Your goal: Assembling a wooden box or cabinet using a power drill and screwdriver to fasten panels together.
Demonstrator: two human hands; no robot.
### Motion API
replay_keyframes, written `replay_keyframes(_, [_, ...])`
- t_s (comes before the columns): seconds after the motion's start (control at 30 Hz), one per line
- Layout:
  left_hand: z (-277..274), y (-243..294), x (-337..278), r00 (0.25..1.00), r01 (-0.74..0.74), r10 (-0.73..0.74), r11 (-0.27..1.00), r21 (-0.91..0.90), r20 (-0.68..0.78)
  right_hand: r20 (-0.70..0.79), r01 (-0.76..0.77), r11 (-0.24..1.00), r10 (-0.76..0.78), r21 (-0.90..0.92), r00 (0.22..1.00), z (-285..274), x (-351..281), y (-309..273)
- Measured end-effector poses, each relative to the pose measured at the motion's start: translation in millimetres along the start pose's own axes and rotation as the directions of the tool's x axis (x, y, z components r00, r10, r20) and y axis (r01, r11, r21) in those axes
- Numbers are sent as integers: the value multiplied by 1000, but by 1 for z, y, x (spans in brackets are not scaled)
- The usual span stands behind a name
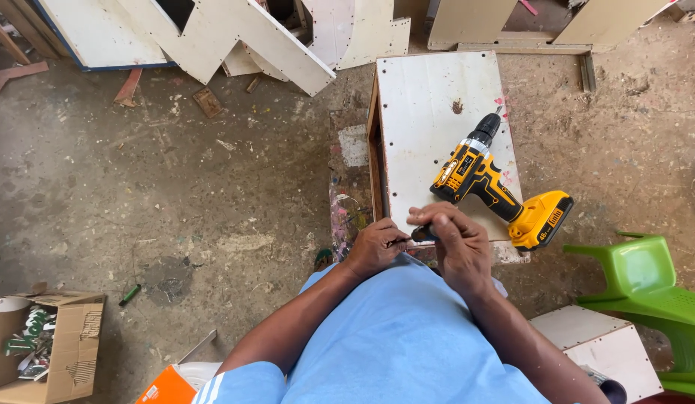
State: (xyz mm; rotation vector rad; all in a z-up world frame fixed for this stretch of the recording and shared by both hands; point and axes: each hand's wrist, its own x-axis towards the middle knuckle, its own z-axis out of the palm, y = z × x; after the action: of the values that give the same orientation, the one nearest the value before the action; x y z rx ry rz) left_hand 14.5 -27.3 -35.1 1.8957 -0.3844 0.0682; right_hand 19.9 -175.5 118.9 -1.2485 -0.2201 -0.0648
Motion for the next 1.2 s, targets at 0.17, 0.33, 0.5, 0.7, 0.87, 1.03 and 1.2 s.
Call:
replay_keyframes(0.17, [10, -28, -3, 998, -57, 58, 997, 45, -18, 1, 139, 989, -140, 48, 990, -13, 5, 17])
replay_keyframes(0.33, [-7, -15, 9, 977, -72, 32, 981, 180, 212, 637, -335, 941, 230, 47, 736, -24, 44, 7])
replay_keyframes(0.5, [-28, 27, 10, 967, 56, -77, 994, 90, 242, 461, -94, 993, 118, -76, 879, -8, 41, 1])
replay_keyframes(0.7, [-8, -8, 6, 991, -94, 76, 980, 175, 106, 189, -86, 977, 123, -196, 974, 11, 8, -6])
replay_keyframes(0.87, [-17, 16, 18, 976, -207, 185, 949, 238, 113, 505, -223, 974, 209, -34, 837, 0, 43, -3])
replay_keyframes(1.03, [-28, 41, 29, 980, -191, 164, 936, 294, 115, 234, 60, 984, -100, 170, 967, -5, 31, 31])
replay_keyframes(1.2, [-5, -3, 10, 985, -144, 107, 937, 318, 131, 73, 191, 938, -178, -289, 981, 3, 12, 19])
